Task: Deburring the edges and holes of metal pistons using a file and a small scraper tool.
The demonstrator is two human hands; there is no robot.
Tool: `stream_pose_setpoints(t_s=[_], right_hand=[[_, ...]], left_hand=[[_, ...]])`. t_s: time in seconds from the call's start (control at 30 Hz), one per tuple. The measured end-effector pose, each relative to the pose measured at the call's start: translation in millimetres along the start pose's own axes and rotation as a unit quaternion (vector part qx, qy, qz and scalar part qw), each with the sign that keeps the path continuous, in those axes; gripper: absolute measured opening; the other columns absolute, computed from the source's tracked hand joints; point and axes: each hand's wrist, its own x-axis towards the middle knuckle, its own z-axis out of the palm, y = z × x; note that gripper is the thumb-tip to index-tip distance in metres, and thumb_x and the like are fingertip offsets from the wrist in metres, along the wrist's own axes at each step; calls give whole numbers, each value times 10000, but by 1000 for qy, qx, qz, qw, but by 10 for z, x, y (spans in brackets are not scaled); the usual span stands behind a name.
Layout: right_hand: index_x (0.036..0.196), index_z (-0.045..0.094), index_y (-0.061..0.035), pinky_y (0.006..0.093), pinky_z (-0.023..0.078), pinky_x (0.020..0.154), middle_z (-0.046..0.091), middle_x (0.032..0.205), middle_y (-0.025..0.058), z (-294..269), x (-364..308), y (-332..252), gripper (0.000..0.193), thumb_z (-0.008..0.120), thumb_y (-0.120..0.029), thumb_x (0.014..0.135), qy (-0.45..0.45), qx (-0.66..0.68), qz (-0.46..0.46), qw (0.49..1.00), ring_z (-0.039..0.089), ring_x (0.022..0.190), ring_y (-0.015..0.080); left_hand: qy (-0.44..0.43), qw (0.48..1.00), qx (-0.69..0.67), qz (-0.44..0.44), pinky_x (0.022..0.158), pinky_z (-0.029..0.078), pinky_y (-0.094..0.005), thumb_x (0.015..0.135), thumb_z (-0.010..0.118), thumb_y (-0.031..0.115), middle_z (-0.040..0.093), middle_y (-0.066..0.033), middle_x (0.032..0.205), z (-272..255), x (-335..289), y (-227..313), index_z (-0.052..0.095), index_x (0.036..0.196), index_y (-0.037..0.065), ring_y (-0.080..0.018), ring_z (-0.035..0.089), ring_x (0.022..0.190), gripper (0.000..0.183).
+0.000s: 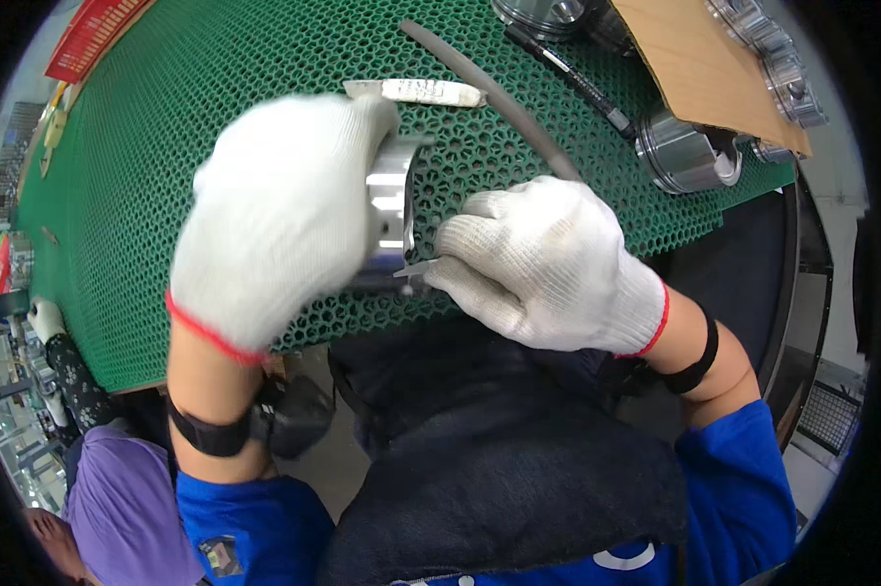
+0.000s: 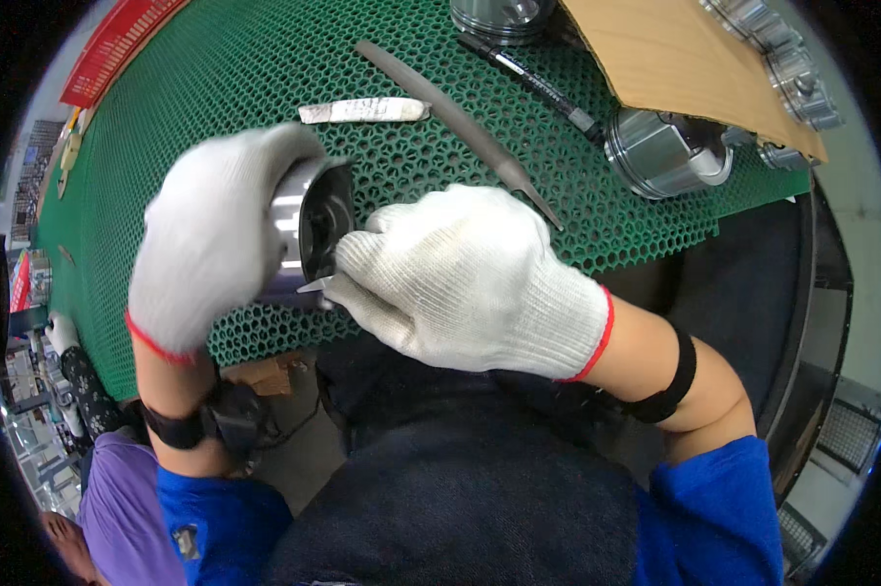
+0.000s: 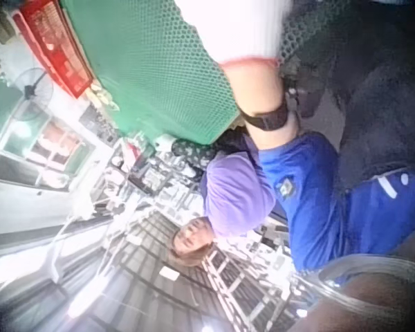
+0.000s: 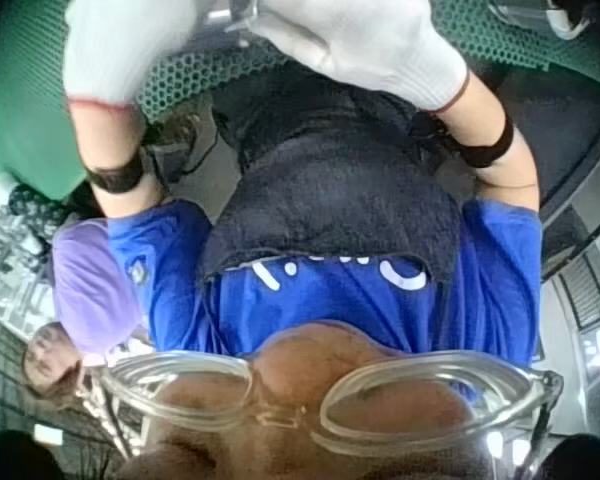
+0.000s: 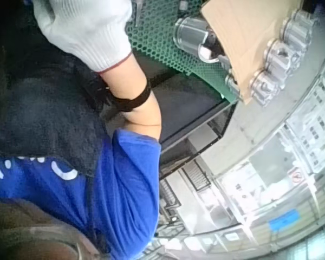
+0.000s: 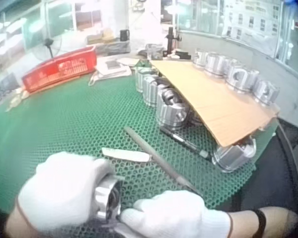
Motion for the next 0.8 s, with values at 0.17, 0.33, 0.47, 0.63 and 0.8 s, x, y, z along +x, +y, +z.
stream_pose_setpoints(t_s=[0.17, 0.33, 0.47, 0.63, 0.8], right_hand=[[687, 611, -110, 373, 504, 516, 589, 624, 44, -138, 200, -77, 265, 709, -325, 808, -60, -145, -50, 986, 625, 546, 245], [714, 649, -107, 381, 528, 554, 579, 629, 60, -229, -86, 211, 221, 654, -297, 826, -126, -143, -95, 977, 645, 594, 245], [1208, 598, -164, 404, 551, 646, 616, 904, 101, -139, -187, 560, 367, 649, -333, 886, 17, -237, 133, 962, 662, 751, 293], [1282, 547, -184, 432, 546, 660, 589, 1001, 133, 53, -293, 563, 403, 637, -277, 901, 6, -257, 207, 944, 656, 814, 323], [1324, 546, -210, 415, 549, 658, 592, 1008, 136, -15, -707, 331, 459, 659, -284, 886, -52, -259, 232, 936, 655, 794, 321]], left_hand=[[-106, 992, 29, -55, 825, 538, -422, 713, 674, 77, 682, -213, 943, -69, 190, -70, 663, 1047, 31, -378, 660, 931, 337], [89, 990, -92, 50, 858, 543, -368, 709, 733, 142, 692, -177, 1054, 83, -127, -318, 648, 1159, 33, -299, 690, 986, 470], [399, 746, -490, -211, 997, 494, -391, 828, 715, 84, 608, -175, 1231, 619, -837, -273, 448, 1359, -31, -280, 620, 1122, 606], [352, 860, -318, -188, 1094, 397, -438, 644, 910, 260, 405, -234, 1440, 907, -1337, -101, 135, 1498, -40, -324, 457, 1318, 1191], [311, 778, -526, -148, 1073, 431, -438, 575, 944, 310, 428, -234, 1424, 939, -1307, -188, 29, 1522, -26, -333, 490, 1292, 1359]])
